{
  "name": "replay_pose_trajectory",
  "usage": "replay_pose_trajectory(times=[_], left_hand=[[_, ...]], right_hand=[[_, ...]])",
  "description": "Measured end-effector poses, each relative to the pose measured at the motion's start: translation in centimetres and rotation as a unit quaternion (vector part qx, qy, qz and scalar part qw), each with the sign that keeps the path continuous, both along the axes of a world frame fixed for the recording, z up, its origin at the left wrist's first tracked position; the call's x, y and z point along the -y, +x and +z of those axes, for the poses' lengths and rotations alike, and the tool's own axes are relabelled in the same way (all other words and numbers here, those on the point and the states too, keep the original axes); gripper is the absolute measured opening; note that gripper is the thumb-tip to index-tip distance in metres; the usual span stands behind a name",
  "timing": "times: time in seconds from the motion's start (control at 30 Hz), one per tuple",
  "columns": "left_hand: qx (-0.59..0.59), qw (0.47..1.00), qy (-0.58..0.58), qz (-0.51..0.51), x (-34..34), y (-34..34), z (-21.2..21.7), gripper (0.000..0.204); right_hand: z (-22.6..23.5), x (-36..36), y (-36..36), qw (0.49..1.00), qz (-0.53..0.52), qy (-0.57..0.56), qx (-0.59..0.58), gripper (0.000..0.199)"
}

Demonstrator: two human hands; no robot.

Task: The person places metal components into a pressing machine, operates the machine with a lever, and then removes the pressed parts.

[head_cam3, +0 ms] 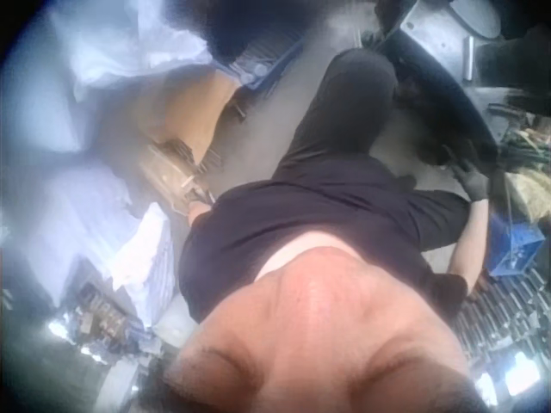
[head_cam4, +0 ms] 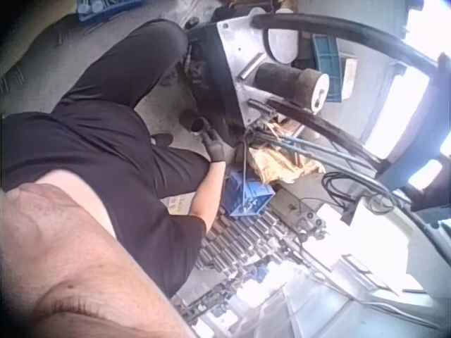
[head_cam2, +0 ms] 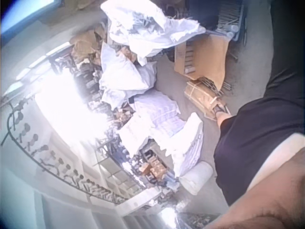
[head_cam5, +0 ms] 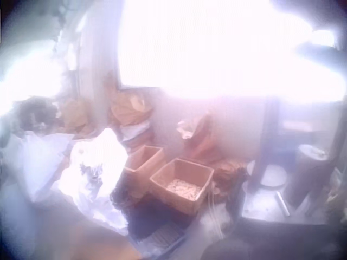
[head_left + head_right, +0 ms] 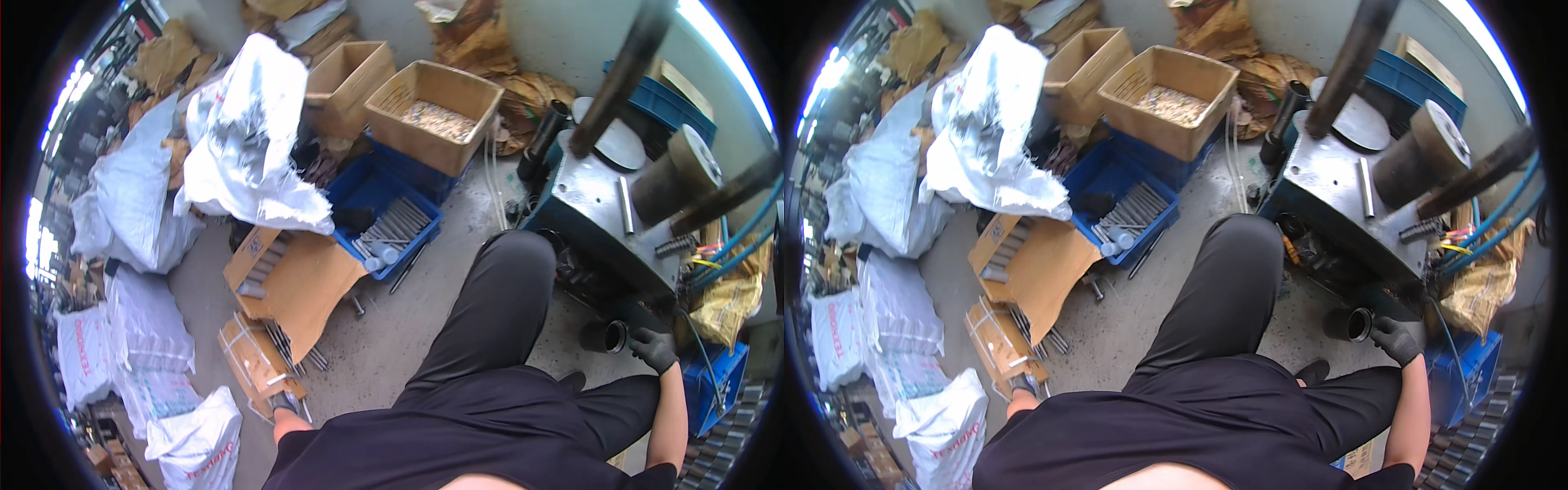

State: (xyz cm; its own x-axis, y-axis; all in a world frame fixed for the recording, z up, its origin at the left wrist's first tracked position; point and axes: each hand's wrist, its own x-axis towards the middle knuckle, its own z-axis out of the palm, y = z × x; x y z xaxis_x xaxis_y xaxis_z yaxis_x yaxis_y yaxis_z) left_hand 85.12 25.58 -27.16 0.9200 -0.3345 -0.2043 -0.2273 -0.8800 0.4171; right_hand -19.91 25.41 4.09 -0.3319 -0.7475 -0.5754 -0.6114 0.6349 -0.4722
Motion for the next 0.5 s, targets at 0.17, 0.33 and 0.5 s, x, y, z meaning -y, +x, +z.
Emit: replay_pose_trajectory(times=[0.17,0.33,0.5], left_hand=[[0.055,0.998,-0.006,-0.002,0.5,-3.9,2.4,0.031],[0.079,0.994,-0.003,-0.069,2.6,-9.3,5.1,0.031],[-0.001,0.964,0.039,-0.265,5.7,-18.0,4.9,0.031]], right_hand=[[-0.1,-0.4,0.8,0.985,0.16,-0.06,0.035,0.035],[1.7,1.9,5.7,0.904,0.397,-0.109,-0.112,0.042],[6.5,5.6,9.7,0.881,0.439,-0.156,-0.084,0.046]])
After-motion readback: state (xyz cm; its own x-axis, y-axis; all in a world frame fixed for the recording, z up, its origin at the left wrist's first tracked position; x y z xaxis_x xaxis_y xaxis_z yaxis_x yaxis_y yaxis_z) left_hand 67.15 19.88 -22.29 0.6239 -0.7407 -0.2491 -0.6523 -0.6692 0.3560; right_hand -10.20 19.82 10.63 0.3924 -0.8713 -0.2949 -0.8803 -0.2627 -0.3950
